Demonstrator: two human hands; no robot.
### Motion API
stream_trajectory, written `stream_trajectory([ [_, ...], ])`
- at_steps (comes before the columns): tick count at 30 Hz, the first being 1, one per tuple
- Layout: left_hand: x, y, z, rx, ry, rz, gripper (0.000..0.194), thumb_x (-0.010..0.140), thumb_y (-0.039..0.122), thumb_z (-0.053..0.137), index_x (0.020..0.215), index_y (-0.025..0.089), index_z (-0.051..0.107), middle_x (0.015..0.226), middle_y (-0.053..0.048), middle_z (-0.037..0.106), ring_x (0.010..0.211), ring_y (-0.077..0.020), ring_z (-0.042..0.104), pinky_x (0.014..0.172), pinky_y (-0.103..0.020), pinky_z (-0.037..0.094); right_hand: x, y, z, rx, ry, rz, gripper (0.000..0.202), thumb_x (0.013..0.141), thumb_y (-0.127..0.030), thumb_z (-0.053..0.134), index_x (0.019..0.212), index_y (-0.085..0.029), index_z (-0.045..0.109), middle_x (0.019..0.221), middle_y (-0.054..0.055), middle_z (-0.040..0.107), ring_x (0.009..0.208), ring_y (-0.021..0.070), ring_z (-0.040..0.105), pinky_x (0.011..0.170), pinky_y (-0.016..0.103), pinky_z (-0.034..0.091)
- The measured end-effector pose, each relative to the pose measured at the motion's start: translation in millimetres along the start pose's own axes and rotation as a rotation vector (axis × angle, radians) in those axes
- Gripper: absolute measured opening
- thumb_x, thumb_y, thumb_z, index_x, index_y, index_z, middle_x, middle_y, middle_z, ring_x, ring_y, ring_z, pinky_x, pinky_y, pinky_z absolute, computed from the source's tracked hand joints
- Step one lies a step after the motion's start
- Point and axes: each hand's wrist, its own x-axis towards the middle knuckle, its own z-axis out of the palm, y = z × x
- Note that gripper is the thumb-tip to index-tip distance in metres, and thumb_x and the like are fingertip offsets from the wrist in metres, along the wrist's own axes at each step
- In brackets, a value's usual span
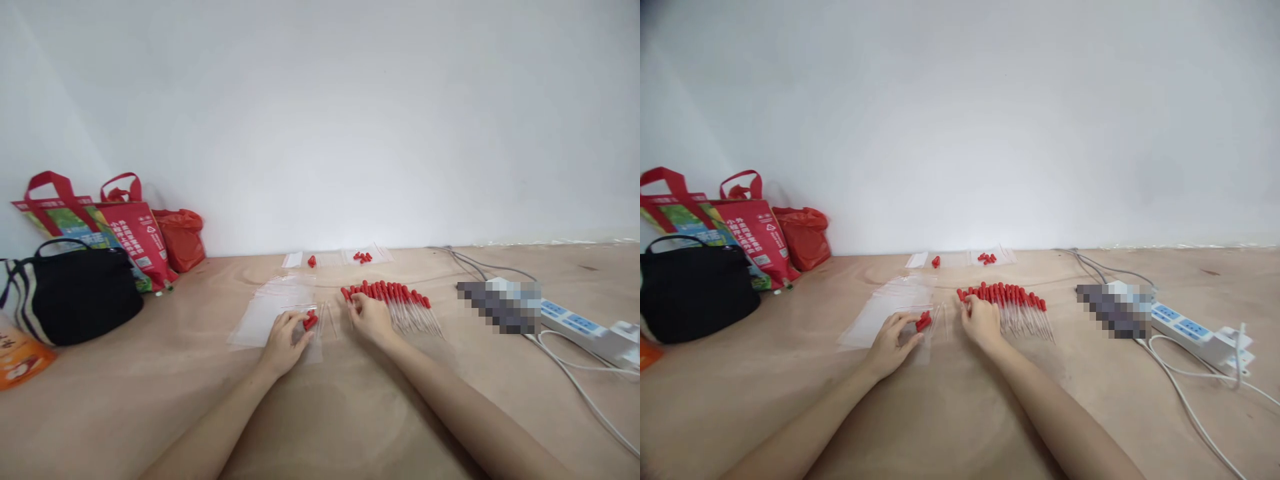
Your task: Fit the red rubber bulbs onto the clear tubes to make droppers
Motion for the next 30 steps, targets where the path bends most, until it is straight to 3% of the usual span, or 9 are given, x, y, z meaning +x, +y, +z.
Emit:
stream_trajectory([
  [5,-2.1,-1.5,3.1,-0.042,-0.052,-0.063,0.023,0.074,0.020,0.053,0.097,0.020,0.054,0.095,-0.005,0.054,0.091,-0.0187,0.052,0.080,-0.034,0.043,14.2,-14.9,20.5,-0.225,-0.002,0.061,0.019,0.075,-0.019,0.044,0.092,-0.016,0.053,0.076,0.005,0.065,0.073,0.0178,0.058,0.067,0.028,0.023],
  [9,-1.8,-1.3,3.8,-0.041,-0.081,-0.085,0.021,0.075,0.017,0.049,0.095,0.019,0.054,0.093,-0.004,0.055,0.091,-0.0182,0.052,0.081,-0.033,0.043,16.0,-16.8,25.9,-0.277,-0.019,0.038,0.017,0.074,-0.017,0.044,0.088,-0.015,0.053,0.081,0.007,0.065,0.077,0.0185,0.058,0.069,0.030,0.021],
  [15,1.3,-3.5,6.3,0.000,-0.082,-0.038,0.037,0.076,0.016,0.048,0.113,0.021,0.048,0.102,-0.006,0.051,0.097,-0.0187,0.050,0.086,-0.035,0.041,8.4,-21.8,21.8,-0.256,-0.032,0.005,0.020,0.080,-0.030,0.041,0.084,-0.018,0.056,0.080,0.006,0.065,0.078,0.0187,0.058,0.071,0.032,0.021],
  [20,3.2,-6.1,8.8,0.038,-0.089,0.030,0.026,0.078,0.016,0.047,0.102,0.020,0.055,0.102,-0.006,0.053,0.096,-0.0202,0.050,0.085,-0.038,0.041,-1.0,-34.0,20.8,-0.258,-0.103,-0.036,0.029,0.078,-0.039,0.042,0.082,-0.016,0.059,0.079,0.010,0.066,0.077,0.0225,0.059,0.073,0.035,0.023],
  [25,3.0,-3.3,7.3,0.008,-0.049,0.046,0.020,0.077,0.016,0.049,0.095,0.019,0.055,0.094,-0.005,0.057,0.090,-0.0189,0.052,0.079,-0.034,0.044,-4.3,-45.7,26.4,-0.366,-0.144,-0.035,0.024,0.078,-0.027,0.042,0.082,-0.011,0.060,0.080,0.016,0.065,0.074,0.0240,0.059,0.074,0.038,0.025],
  [30,2.9,-0.8,5.7,-0.015,0.038,0.044,0.016,0.078,0.020,0.049,0.093,0.020,0.055,0.089,-0.003,0.059,0.083,-0.0167,0.055,0.075,-0.031,0.045,-6.2,-50.2,26.0,-0.373,-0.132,-0.080,0.022,0.077,-0.019,0.040,0.084,-0.010,0.059,0.083,0.016,0.064,0.076,0.0237,0.058,0.076,0.038,0.024],
])
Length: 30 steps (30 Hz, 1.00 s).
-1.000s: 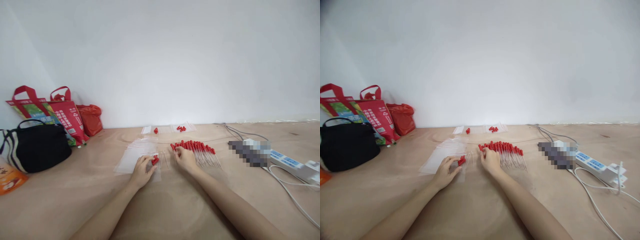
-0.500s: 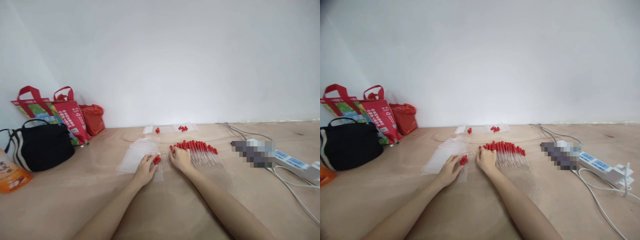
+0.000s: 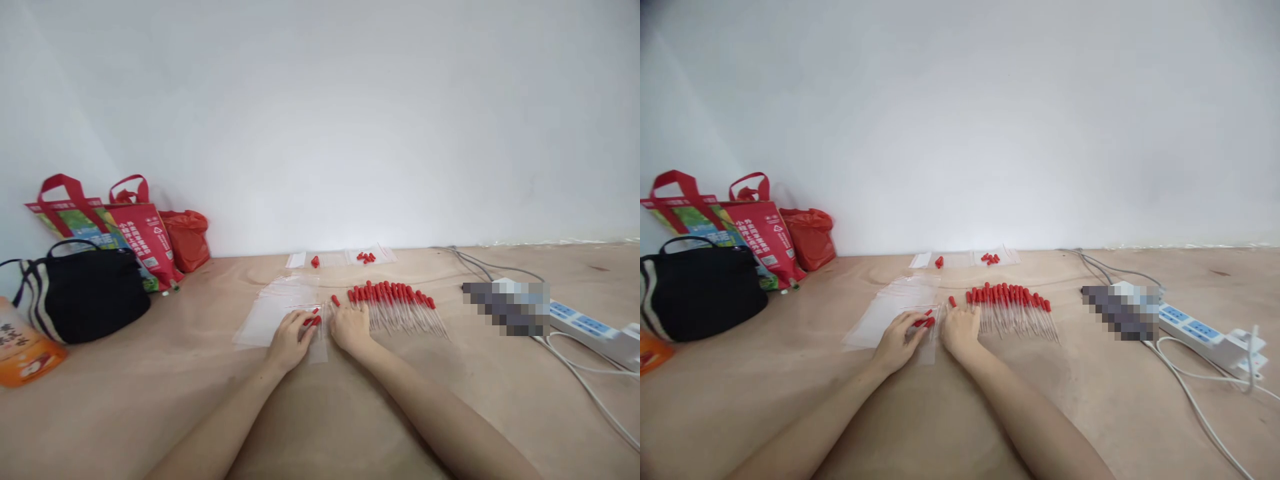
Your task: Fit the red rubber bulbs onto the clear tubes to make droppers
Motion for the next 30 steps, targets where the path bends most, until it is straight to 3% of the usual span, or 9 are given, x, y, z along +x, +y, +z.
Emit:
stream_trajectory([
  [4,1.0,-1.3,0.2,-0.014,0.131,-0.044,0.010,0.079,0.023,0.047,0.085,0.018,0.055,0.081,-0.002,0.060,0.074,-0.0146,0.056,0.069,-0.028,0.046,-9.4,17.8,-3.2,0.018,0.126,-0.005,0.022,0.080,-0.024,0.038,0.081,-0.011,0.055,0.076,0.013,0.063,0.074,0.0226,0.057,0.071,0.034,0.024],
  [9,1.7,-2.4,0.0,-0.055,0.128,-0.077,0.011,0.080,0.020,0.043,0.076,0.018,0.054,0.077,-0.001,0.058,0.069,-0.0125,0.056,0.063,-0.025,0.047,-36.7,63.3,3.9,0.120,0.302,-0.127,0.023,0.084,-0.025,0.033,0.072,-0.015,0.049,0.067,0.005,0.060,0.062,0.0155,0.053,0.068,0.031,0.024],
  [14,2.5,1.4,-0.8,-0.089,0.227,-0.142,0.007,0.078,0.020,0.045,0.079,0.017,0.051,0.073,-0.001,0.058,0.066,-0.0125,0.057,0.062,-0.026,0.049,-55.0,92.2,11.5,0.353,0.286,-0.221,0.022,0.087,-0.026,0.030,0.078,-0.017,0.048,0.069,0.003,0.059,0.059,0.0140,0.051,0.066,0.029,0.031],
  [16,1.2,5.5,-0.3,-0.118,0.246,-0.155,0.014,0.078,0.022,0.046,0.090,0.017,0.051,0.077,-0.002,0.059,0.067,-0.0127,0.058,0.064,-0.026,0.050,-56.1,91.6,10.6,0.430,0.304,-0.238,0.021,0.086,-0.024,0.031,0.090,-0.017,0.050,0.076,0.005,0.060,0.066,0.0152,0.053,0.066,0.028,0.033],
  [19,-3.0,14.9,1.2,-0.176,0.143,-0.092,0.023,0.081,0.025,0.044,0.101,0.018,0.053,0.088,-0.004,0.061,0.073,-0.0133,0.059,0.066,-0.026,0.050,-56.1,82.5,6.9,0.450,0.308,-0.322,0.025,0.086,-0.021,0.033,0.104,-0.019,0.051,0.083,0.006,0.060,0.072,0.0152,0.054,0.066,0.027,0.033],
  [23,-8.5,28.1,3.7,-0.238,-0.004,-0.043,0.022,0.083,0.025,0.042,0.097,0.019,0.059,0.092,-0.006,0.063,0.078,-0.0141,0.059,0.062,-0.023,0.049,-59.0,70.9,1.9,0.447,0.273,-0.381,0.026,0.085,-0.019,0.036,0.104,-0.020,0.054,0.078,0.003,0.060,0.066,0.0127,0.052,0.066,0.027,0.030],
  [30,-11.0,34.3,8.0,-0.314,-0.043,-0.116,0.023,0.081,0.029,0.046,0.097,0.019,0.060,0.087,-0.004,0.065,0.073,-0.0139,0.060,0.065,-0.025,0.049,-62.3,63.6,-2.2,0.462,0.223,-0.412,0.027,0.086,-0.019,0.036,0.104,-0.021,0.055,0.079,0.003,0.061,0.066,0.0121,0.052,0.069,0.028,0.028],
])
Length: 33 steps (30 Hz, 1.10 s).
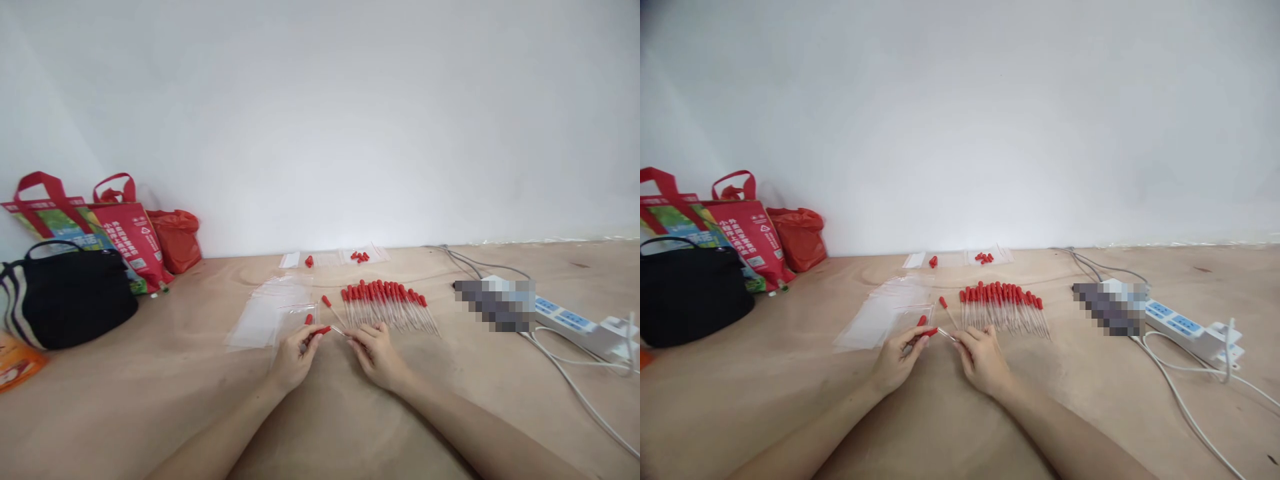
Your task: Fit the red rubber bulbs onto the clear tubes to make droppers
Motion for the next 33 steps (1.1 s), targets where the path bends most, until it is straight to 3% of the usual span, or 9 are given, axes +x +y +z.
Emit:
stream_trajectory([
  [7,-2.0,1.4,9.0,-0.356,-0.054,-0.183,0.026,0.078,0.035,0.049,0.091,0.014,0.058,0.077,-0.004,0.064,0.065,-0.0127,0.059,0.061,-0.025,0.050,0.5,-3.8,5.0,0.069,-0.024,-0.005,0.026,0.086,-0.022,0.038,0.106,-0.021,0.055,0.078,0.003,0.061,0.063,0.0115,0.051,0.070,0.028,0.030],
  [11,-2.5,1.7,11.2,-0.380,-0.070,-0.211,0.028,0.077,0.039,0.049,0.087,0.014,0.059,0.073,-0.003,0.062,0.060,-0.0112,0.055,0.054,-0.022,0.047,0.8,-5.8,4.8,0.151,-0.056,-0.019,0.024,0.085,-0.025,0.041,0.103,-0.022,0.057,0.074,0.001,0.060,0.064,0.0119,0.051,0.068,0.027,0.031],
  [16,-3.6,-0.1,7.0,-0.271,-0.039,-0.100,0.026,0.080,0.035,0.047,0.083,0.014,0.061,0.070,-0.002,0.056,0.057,-0.0105,0.050,0.052,-0.022,0.044,1.2,-3.0,0.0,0.165,-0.109,-0.033,0.024,0.085,-0.024,0.040,0.101,-0.022,0.059,0.071,0.001,0.059,0.064,0.0118,0.050,0.069,0.028,0.029],
  [21,-5.8,4.0,1.8,-0.101,-0.094,0.015,0.020,0.081,0.026,0.045,0.078,0.016,0.062,0.069,-0.002,0.055,0.064,-0.0123,0.051,0.059,-0.023,0.043,3.3,4.5,-8.9,0.086,-0.183,-0.100,0.027,0.084,-0.019,0.040,0.104,-0.025,0.058,0.078,0.001,0.061,0.066,0.0113,0.051,0.069,0.029,0.024],
  [28,-7.7,10.1,0.5,0.057,-0.177,0.086,0.020,0.082,0.023,0.043,0.078,0.016,0.061,0.067,-0.001,0.054,0.060,-0.0110,0.050,0.055,-0.021,0.039,4.6,10.0,-11.2,-0.086,-0.136,-0.229,0.031,0.079,-0.012,0.040,0.100,-0.025,0.059,0.075,0.001,0.060,0.062,0.0106,0.047,0.067,0.030,0.019],
  [33,-8.9,12.9,0.1,0.108,-0.177,0.144,0.019,0.083,0.023,0.041,0.078,0.015,0.058,0.068,-0.002,0.053,0.060,-0.0106,0.049,0.054,-0.020,0.039,1.2,2.1,-6.3,-0.070,-0.110,-0.195,0.024,0.081,-0.015,0.037,0.086,-0.019,0.059,0.073,0.002,0.060,0.059,0.0109,0.044,0.065,0.030,0.018],
])
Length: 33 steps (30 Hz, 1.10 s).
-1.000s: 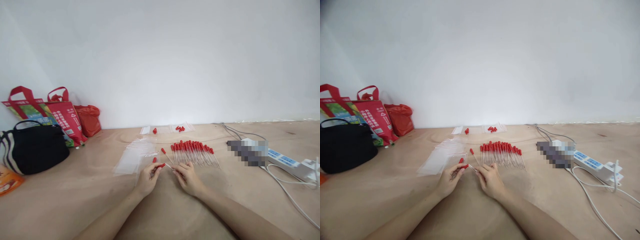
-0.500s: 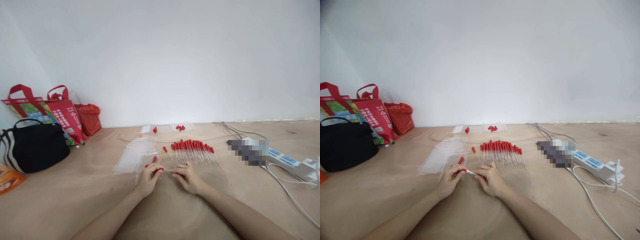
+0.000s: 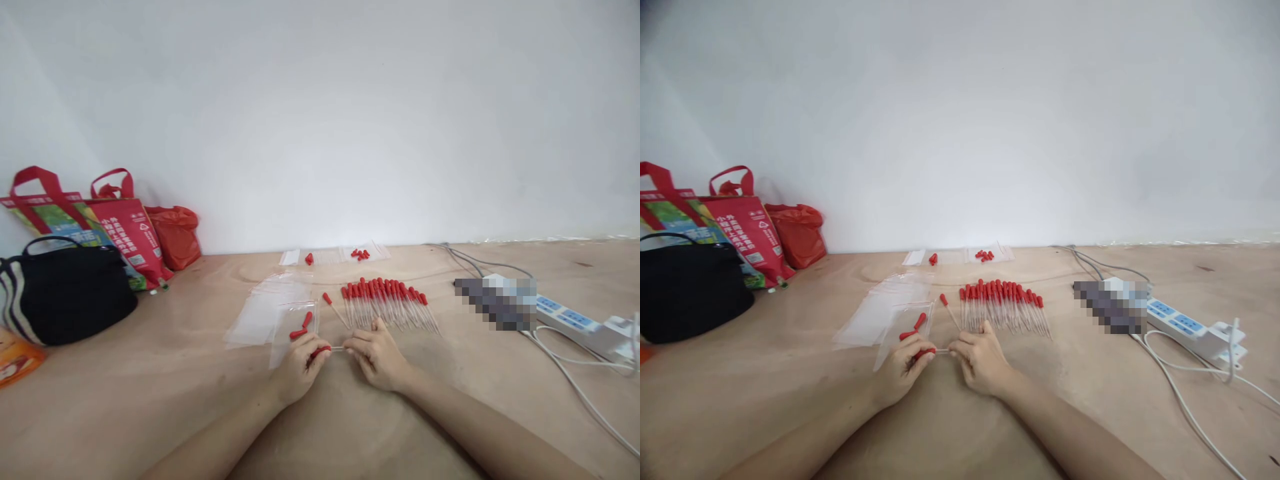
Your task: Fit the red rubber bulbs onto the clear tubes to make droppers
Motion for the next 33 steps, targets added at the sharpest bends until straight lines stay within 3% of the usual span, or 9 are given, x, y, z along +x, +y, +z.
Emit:
stream_trajectory([
  [11,0.5,0.5,-1.3,0.022,-0.077,0.157,0.020,0.084,0.019,0.038,0.081,0.014,0.058,0.070,-0.004,0.053,0.064,-0.0116,0.050,0.058,-0.021,0.041,5.0,-8.4,-0.7,0.170,-0.137,0.097,0.025,0.084,-0.018,0.033,0.079,-0.018,0.057,0.072,0.001,0.062,0.060,0.0107,0.049,0.066,0.028,0.023],
  [15,5.6,-3.5,-9.8,0.033,-0.094,0.178,0.020,0.085,0.019,0.038,0.087,0.015,0.058,0.077,-0.004,0.056,0.071,-0.0122,0.052,0.066,-0.023,0.043,11.0,-10.1,-8.7,0.097,-0.133,0.057,0.021,0.082,-0.020,0.040,0.079,-0.019,0.060,0.070,0.001,0.062,0.066,0.0123,0.050,0.065,0.028,0.022],
  [19,7.1,-14.4,-23.0,0.085,-0.069,0.134,0.023,0.079,0.024,0.049,0.102,0.019,0.055,0.092,-0.006,0.057,0.087,-0.0162,0.052,0.078,-0.029,0.043,14.7,-8.9,-17.6,0.028,-0.172,0.069,0.017,0.077,-0.022,0.046,0.072,-0.021,0.063,0.068,0.000,0.063,0.069,0.0139,0.051,0.065,0.028,0.023],
  [21,6.4,-22.6,-29.4,0.111,0.004,0.032,0.032,0.077,0.027,0.053,0.108,0.021,0.051,0.100,-0.006,0.054,0.094,-0.0184,0.051,0.082,-0.032,0.043,18.3,-3.6,-18.4,0.034,-0.159,0.179,0.020,0.077,-0.022,0.044,0.069,-0.021,0.062,0.067,0.000,0.063,0.067,0.0137,0.053,0.065,0.027,0.026],
  [23,5.3,-31.0,-34.3,0.133,0.084,-0.106,0.028,0.077,0.029,0.051,0.104,0.021,0.053,0.099,-0.006,0.054,0.095,-0.0191,0.051,0.080,-0.033,0.044,26.1,4.4,-15.4,0.060,-0.118,0.347,0.024,0.079,-0.023,0.041,0.069,-0.020,0.062,0.067,0.000,0.064,0.064,0.0132,0.054,0.062,0.025,0.029],
  [26,3.9,-40.0,-37.7,0.145,0.094,-0.257,0.021,0.076,0.030,0.051,0.093,0.020,0.057,0.094,-0.005,0.055,0.088,-0.0188,0.054,0.073,-0.031,0.047,45.8,16.6,-4.3,0.042,-0.033,0.555,0.027,0.082,-0.029,0.038,0.077,-0.019,0.063,0.070,0.002,0.066,0.064,0.0139,0.057,0.059,0.023,0.031],
  [28,3.2,-42.8,-37.6,0.141,0.060,-0.289,0.020,0.074,0.029,0.052,0.090,0.020,0.058,0.091,-0.004,0.056,0.085,-0.0180,0.055,0.071,-0.030,0.047,61.1,22.0,5.7,-0.045,-0.005,0.648,0.026,0.081,-0.031,0.040,0.083,-0.019,0.062,0.075,0.004,0.066,0.071,0.0156,0.059,0.062,0.023,0.032],
  [33,2.8,-43.5,-34.3,0.091,0.012,-0.292,0.021,0.070,0.022,0.054,0.090,0.019,0.058,0.088,-0.003,0.059,0.082,-0.0168,0.057,0.069,-0.028,0.046,84.7,26.9,25.6,-0.236,-0.070,0.788,0.021,0.081,-0.027,0.041,0.086,-0.018,0.058,0.080,0.006,0.066,0.078,0.0195,0.059,0.071,0.029,0.028],
])
